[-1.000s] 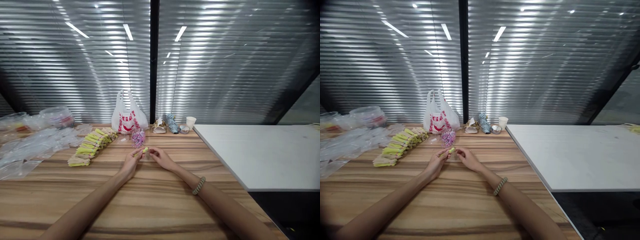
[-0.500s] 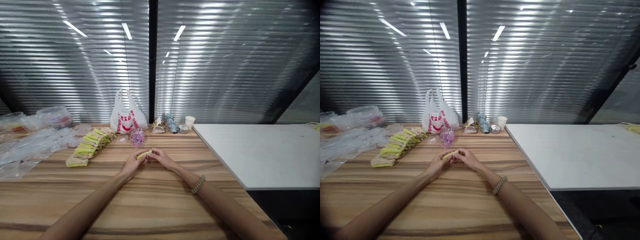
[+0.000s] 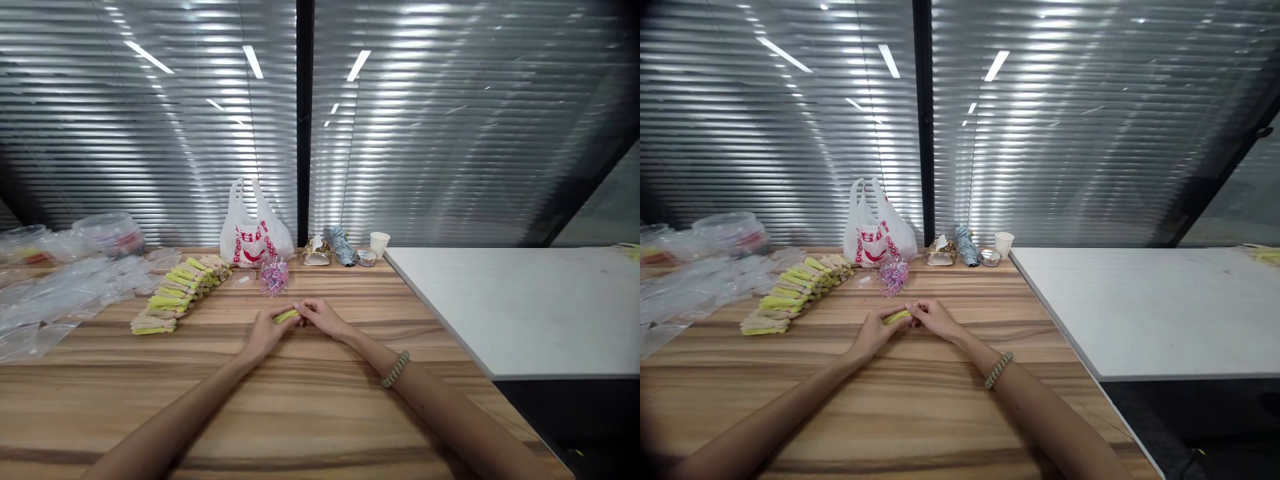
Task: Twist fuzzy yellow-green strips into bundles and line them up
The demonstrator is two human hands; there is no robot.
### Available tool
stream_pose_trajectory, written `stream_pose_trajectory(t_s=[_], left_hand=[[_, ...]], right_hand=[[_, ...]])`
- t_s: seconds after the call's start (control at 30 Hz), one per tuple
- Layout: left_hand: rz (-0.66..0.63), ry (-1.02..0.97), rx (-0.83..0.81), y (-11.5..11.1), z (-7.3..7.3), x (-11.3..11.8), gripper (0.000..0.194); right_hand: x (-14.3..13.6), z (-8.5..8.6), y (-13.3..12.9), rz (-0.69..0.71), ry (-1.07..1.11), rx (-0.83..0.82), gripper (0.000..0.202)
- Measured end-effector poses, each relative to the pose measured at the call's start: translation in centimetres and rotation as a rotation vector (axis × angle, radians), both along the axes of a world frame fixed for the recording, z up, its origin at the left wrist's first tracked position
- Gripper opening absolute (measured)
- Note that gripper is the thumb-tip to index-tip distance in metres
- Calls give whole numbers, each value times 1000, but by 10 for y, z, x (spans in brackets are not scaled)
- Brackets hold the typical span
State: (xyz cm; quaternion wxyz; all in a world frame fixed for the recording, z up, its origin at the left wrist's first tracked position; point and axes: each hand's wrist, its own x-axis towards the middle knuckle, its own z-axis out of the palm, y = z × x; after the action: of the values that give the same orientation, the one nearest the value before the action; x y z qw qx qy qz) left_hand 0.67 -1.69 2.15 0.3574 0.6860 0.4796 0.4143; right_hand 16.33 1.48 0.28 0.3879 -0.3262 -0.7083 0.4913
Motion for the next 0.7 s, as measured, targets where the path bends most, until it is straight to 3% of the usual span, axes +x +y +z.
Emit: stream_pose_trajectory(t_s=[0.27, 0.53, 0.7], left_hand=[[-2, -46, 176, 2, -9, 0, 16], [51, -22, 207, 2, -6, -1, 28], [39, -40, 162, 2, -4, -1, 26]], right_hand=[[0, -2, 1, 5, 9, 17, 47], [1, -2, 2, 48, 163, -59, 43], [1, 1, 1, 41, 149, -78, 38]])
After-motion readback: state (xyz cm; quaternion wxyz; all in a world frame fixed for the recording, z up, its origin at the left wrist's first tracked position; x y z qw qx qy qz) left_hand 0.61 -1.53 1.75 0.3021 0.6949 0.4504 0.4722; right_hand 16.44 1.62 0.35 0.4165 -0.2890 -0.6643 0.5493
